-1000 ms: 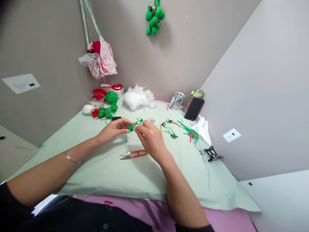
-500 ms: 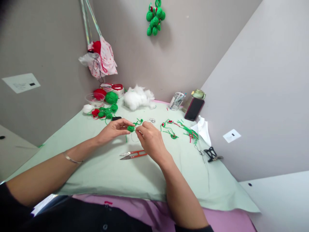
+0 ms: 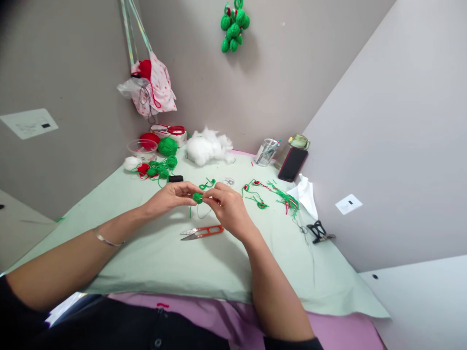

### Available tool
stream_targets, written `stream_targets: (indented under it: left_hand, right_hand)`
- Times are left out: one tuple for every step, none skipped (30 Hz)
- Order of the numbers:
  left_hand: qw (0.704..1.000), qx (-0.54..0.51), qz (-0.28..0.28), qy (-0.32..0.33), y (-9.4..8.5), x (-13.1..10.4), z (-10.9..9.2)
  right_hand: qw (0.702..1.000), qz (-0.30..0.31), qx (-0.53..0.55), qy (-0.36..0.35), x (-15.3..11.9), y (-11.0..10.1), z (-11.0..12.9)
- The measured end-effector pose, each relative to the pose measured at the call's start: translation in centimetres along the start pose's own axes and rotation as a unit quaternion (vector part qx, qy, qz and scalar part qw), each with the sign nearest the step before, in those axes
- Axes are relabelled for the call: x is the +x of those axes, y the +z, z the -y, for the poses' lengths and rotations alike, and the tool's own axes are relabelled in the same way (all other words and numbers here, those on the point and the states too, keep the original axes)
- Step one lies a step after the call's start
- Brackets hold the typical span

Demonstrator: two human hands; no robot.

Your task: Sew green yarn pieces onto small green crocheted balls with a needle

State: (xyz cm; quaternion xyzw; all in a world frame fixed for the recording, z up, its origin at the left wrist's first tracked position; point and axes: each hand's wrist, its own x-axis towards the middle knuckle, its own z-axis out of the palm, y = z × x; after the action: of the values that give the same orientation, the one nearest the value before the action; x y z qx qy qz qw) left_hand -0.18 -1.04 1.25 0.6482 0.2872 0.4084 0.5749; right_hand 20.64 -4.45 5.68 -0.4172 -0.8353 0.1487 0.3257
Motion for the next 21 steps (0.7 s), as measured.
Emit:
stream_targets:
  left_hand:
    - [1.000, -0.005, 0.000, 0.000, 0.0, 0.0, 0.0]
    - [1.000, -0.009, 0.000, 0.000, 0.0, 0.0, -0.1]
    - [1.000, -0.013, -0.001, 0.001, 0.0, 0.0, -0.2]
    - [1.000, -0.016, -0.002, 0.002, -0.1, 0.0, -0.2]
    - [1.000, -0.019, -0.002, 0.003, -0.1, 0.0, -0.3]
    - [1.000, -0.021, -0.003, 0.003, -0.1, 0.0, -0.4]
    - [1.000, -0.024, -0.003, 0.003, -0.1, 0.0, -0.4]
    - [1.000, -0.028, -0.004, 0.003, -0.1, 0.0, -0.5]
    - [0.999, -0.032, -0.006, 0.004, -0.1, 0.0, -0.5]
    - [0.999, -0.035, -0.008, 0.004, -0.1, 0.0, -0.5]
    - [0.999, -0.039, -0.012, 0.005, 0.0, 0.0, -0.5]
    - [0.999, -0.042, -0.017, 0.006, 0.0, -0.1, -0.5]
    - [0.999, -0.046, -0.023, 0.007, 0.0, -0.1, -0.5]
    - [0.998, -0.049, -0.031, 0.008, 0.1, -0.1, -0.4]
    - [0.998, -0.052, -0.037, 0.007, 0.2, -0.1, -0.4]
    - [0.998, -0.054, -0.042, 0.007, 0.2, -0.1, -0.4]
    - [0.997, -0.056, -0.046, 0.006, 0.3, -0.1, -0.4]
    - [0.997, -0.057, -0.050, 0.004, 0.4, -0.1, -0.3]
    - [0.997, -0.058, -0.052, 0.003, 0.4, -0.1, -0.3]
    - [0.997, -0.058, -0.054, 0.002, 0.5, -0.1, -0.3]
    - [0.997, -0.058, -0.057, 0.002, 0.5, -0.1, -0.3]
  right_hand:
    - [1.000, -0.004, 0.017, 0.007, 0.0, 0.0, 0.0]
    - [0.999, -0.010, 0.033, 0.012, 0.1, 0.1, 0.0]
    - [0.999, -0.014, 0.049, 0.016, 0.1, 0.1, -0.1]
    - [0.998, -0.018, 0.064, 0.019, 0.1, 0.1, -0.1]
    - [0.997, -0.020, 0.077, 0.022, 0.2, 0.2, -0.2]
    - [0.995, -0.021, 0.090, 0.024, 0.2, 0.2, -0.2]
    - [0.994, -0.022, 0.103, 0.027, 0.2, 0.2, -0.3]
    - [0.993, -0.022, 0.116, 0.031, 0.3, 0.3, -0.3]
    - [0.991, -0.022, 0.130, 0.035, 0.3, 0.3, -0.3]
    - [0.988, -0.021, 0.145, 0.040, 0.4, 0.4, -0.3]
    - [0.986, -0.019, 0.161, 0.047, 0.4, 0.6, -0.4]
    - [0.983, -0.017, 0.176, 0.054, 0.5, 0.7, -0.4]
    - [0.980, -0.016, 0.189, 0.062, 0.5, 0.9, -0.4]
    - [0.977, -0.018, 0.200, 0.070, 0.6, 1.1, -0.5]
    - [0.974, -0.020, 0.210, 0.077, 0.6, 1.3, -0.6]
    - [0.972, -0.024, 0.219, 0.082, 0.6, 1.5, -0.7]
    - [0.969, -0.026, 0.229, 0.086, 0.7, 1.7, -0.8]
    - [0.966, -0.026, 0.241, 0.090, 0.7, 1.9, -1.0]
    - [0.962, -0.023, 0.255, 0.094, 0.8, 2.0, -1.1]
    - [0.958, -0.019, 0.267, 0.098, 0.8, 2.2, -1.1]
    - [0.955, -0.016, 0.277, 0.103, 0.9, 2.3, -1.2]
